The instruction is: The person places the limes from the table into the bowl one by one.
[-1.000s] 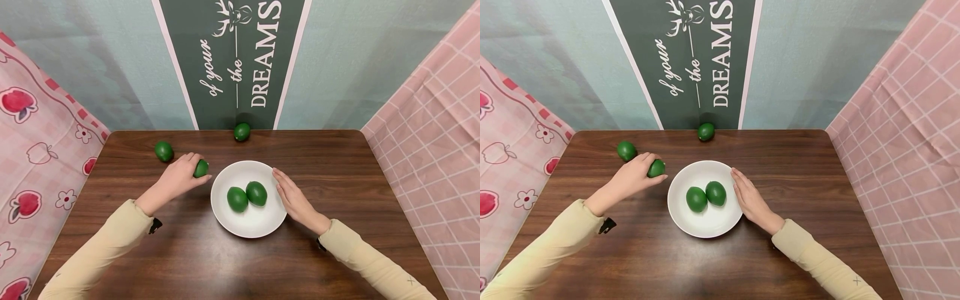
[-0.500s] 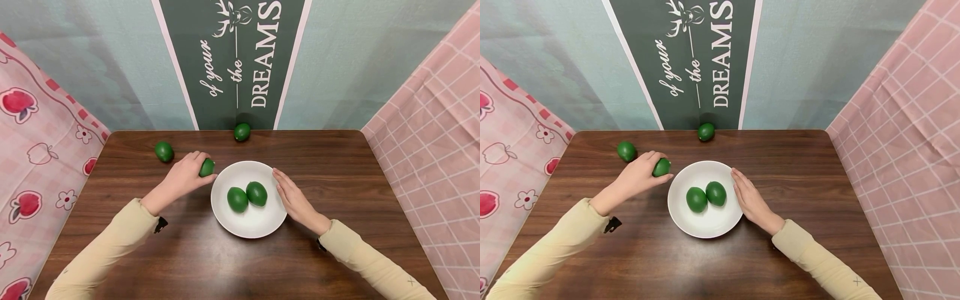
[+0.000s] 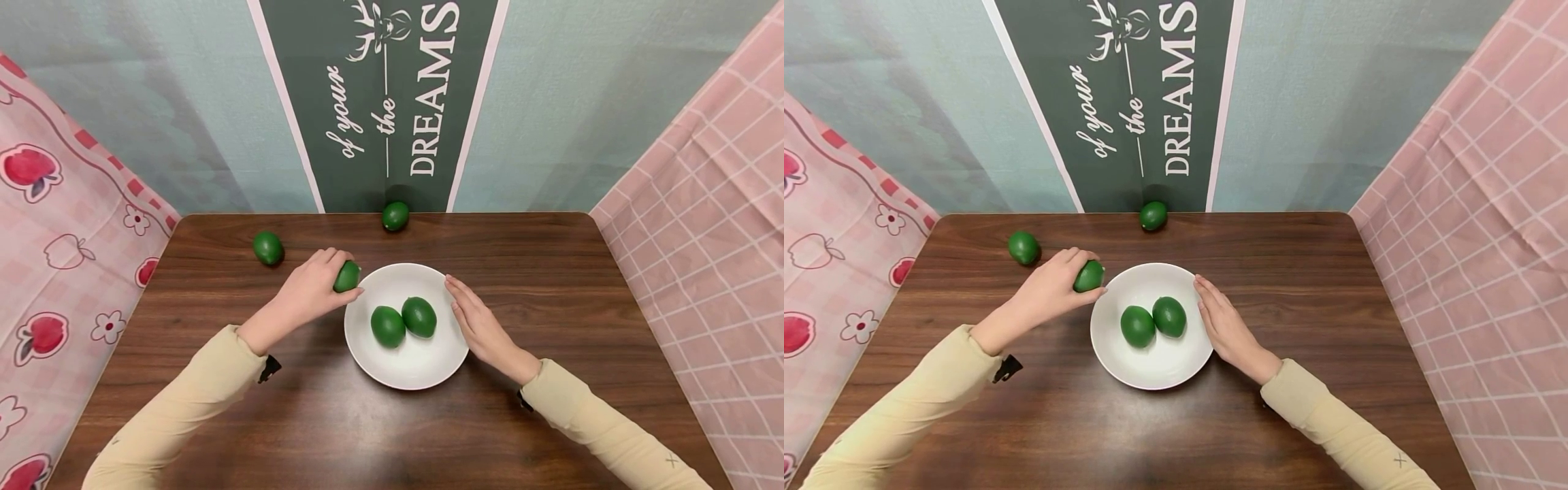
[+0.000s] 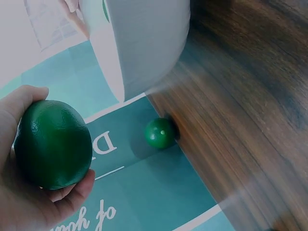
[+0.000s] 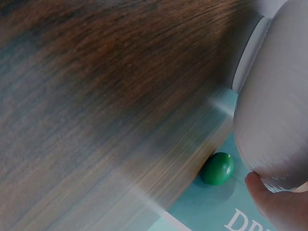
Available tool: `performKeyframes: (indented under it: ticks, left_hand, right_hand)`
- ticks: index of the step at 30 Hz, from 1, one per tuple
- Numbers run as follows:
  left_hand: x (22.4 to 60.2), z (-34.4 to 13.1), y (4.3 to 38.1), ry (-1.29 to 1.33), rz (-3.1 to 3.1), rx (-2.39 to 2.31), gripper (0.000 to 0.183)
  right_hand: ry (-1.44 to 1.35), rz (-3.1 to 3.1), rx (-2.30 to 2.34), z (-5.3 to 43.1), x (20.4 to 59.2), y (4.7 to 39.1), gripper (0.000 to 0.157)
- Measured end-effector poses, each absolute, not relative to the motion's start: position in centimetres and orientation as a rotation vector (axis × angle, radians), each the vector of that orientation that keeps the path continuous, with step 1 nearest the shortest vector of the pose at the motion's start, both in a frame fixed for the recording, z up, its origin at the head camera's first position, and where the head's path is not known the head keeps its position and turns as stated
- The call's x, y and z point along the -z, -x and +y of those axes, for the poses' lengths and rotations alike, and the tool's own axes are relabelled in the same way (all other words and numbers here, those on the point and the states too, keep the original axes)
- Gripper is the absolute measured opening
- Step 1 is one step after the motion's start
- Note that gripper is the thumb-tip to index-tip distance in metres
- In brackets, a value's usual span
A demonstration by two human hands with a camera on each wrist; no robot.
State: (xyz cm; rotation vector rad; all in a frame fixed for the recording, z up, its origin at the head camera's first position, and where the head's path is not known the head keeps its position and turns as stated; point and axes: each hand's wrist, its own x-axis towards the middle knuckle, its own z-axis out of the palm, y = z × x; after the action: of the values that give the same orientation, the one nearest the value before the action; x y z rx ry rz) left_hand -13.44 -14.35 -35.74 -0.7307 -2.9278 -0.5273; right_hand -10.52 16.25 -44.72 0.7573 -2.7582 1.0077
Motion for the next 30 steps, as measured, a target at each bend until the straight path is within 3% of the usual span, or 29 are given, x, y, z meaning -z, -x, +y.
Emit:
performKeyframes:
  ticks: [30]
  left_hand:
    - [35.9,-12.4,12.3,0.911,-2.835,0.550,0.044]
  right_hand:
    - [-0.757,-2.741,-1.003,16.2,44.8,10.6,0.039]
